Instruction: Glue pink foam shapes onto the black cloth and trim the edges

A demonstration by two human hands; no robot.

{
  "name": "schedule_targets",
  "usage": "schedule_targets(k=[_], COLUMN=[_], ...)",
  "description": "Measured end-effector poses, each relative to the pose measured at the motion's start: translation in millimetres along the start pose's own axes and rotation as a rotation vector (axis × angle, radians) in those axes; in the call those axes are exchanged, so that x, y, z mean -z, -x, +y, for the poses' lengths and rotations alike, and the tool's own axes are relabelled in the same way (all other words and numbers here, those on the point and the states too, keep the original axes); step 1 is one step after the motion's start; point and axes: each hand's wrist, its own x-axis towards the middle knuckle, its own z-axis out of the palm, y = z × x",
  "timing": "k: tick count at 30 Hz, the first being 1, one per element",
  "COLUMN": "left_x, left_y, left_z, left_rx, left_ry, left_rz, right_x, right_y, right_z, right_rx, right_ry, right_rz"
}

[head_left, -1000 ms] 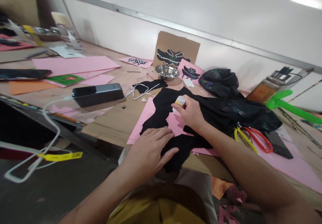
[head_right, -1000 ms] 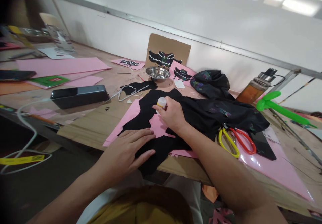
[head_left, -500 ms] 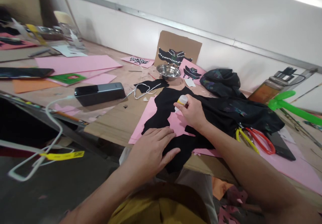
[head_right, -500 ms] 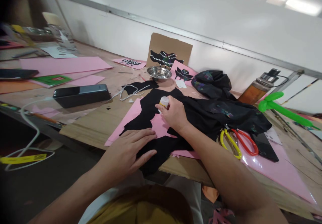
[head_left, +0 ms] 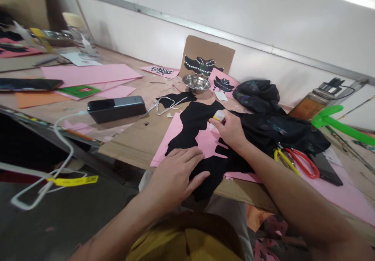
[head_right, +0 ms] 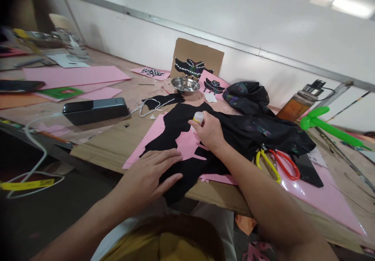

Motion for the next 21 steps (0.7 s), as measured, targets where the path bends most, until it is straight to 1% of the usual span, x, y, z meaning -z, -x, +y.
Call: schedule_targets(k=[4, 9, 15, 21], left_x=[-0.1, -0.7, -1.7, 0.9], left_y=[-1, -2, -1, -3], left_z=[0, -1, -1, -2], left_rx=[-0.002, -0.003, -0.01, -0.013], left_ry=[-0.001, -0.002, 0.005, -0.001], left_rz=[0.004, 0.015, 0.016, -0.001], right_x=[8, 15, 23, 19], right_y=[6, 15, 13, 8], right_z=[2, -3, 9, 15], right_rx=[-0.018, 0.027, -0.025, -0.036], right_ry=[0.009, -0.006, 0.03, 0.04], right_rz=[-0.011, -0.077, -0.023, -0.002])
